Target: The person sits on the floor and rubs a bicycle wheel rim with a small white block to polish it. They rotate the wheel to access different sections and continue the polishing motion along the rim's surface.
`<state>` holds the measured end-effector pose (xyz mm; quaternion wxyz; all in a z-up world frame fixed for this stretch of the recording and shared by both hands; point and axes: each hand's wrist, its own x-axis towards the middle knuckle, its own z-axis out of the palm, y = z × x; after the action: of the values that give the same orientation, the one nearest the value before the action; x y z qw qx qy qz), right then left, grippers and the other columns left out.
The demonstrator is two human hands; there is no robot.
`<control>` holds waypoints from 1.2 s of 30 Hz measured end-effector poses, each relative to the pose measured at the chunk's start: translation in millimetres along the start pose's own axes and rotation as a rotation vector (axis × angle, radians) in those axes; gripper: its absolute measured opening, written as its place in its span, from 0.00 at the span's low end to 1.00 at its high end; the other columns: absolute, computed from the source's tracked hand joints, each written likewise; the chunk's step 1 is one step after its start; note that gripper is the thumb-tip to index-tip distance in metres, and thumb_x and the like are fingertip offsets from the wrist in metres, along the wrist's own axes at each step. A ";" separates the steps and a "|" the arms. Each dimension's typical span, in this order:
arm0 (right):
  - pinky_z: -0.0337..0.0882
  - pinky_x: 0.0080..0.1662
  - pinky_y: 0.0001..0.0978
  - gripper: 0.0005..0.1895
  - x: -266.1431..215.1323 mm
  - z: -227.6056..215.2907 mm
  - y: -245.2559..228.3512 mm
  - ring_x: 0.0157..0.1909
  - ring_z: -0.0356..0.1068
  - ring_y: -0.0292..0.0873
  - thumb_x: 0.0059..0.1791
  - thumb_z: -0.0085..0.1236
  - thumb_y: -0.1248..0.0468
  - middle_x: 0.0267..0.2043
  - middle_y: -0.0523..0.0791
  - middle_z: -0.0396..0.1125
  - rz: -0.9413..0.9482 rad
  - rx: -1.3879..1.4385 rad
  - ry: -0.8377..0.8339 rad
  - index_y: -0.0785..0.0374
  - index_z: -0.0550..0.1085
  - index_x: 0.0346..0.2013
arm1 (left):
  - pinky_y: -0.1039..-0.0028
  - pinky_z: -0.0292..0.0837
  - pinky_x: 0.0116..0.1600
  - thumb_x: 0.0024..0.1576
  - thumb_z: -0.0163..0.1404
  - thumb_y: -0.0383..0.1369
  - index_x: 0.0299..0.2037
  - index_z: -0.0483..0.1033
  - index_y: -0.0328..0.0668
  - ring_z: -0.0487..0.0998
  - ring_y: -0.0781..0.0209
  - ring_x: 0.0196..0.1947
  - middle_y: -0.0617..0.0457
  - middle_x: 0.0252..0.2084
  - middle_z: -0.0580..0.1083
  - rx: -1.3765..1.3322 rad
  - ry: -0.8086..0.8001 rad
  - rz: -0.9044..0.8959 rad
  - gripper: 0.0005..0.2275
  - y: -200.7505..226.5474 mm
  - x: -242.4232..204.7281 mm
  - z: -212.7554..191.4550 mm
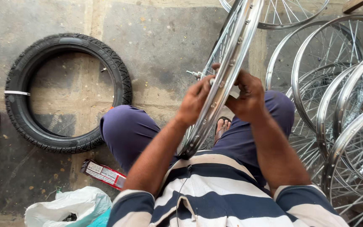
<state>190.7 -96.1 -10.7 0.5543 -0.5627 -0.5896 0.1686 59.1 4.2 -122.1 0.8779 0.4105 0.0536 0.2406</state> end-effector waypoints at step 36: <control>0.78 0.50 0.32 0.14 10.0 30.5 26.0 0.48 0.77 0.42 0.50 0.67 0.66 0.46 0.51 0.75 0.149 0.237 0.198 0.69 0.77 0.48 | 0.51 0.46 0.83 0.50 0.57 0.29 0.79 0.37 0.42 0.44 0.39 0.83 0.36 0.81 0.46 0.877 0.029 0.234 0.48 103.0 -47.8 57.9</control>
<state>179.8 -66.6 -37.5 0.6582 -0.5492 -0.4649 0.2212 -5.0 -2.0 -12.1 0.5872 0.7434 0.1160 0.2984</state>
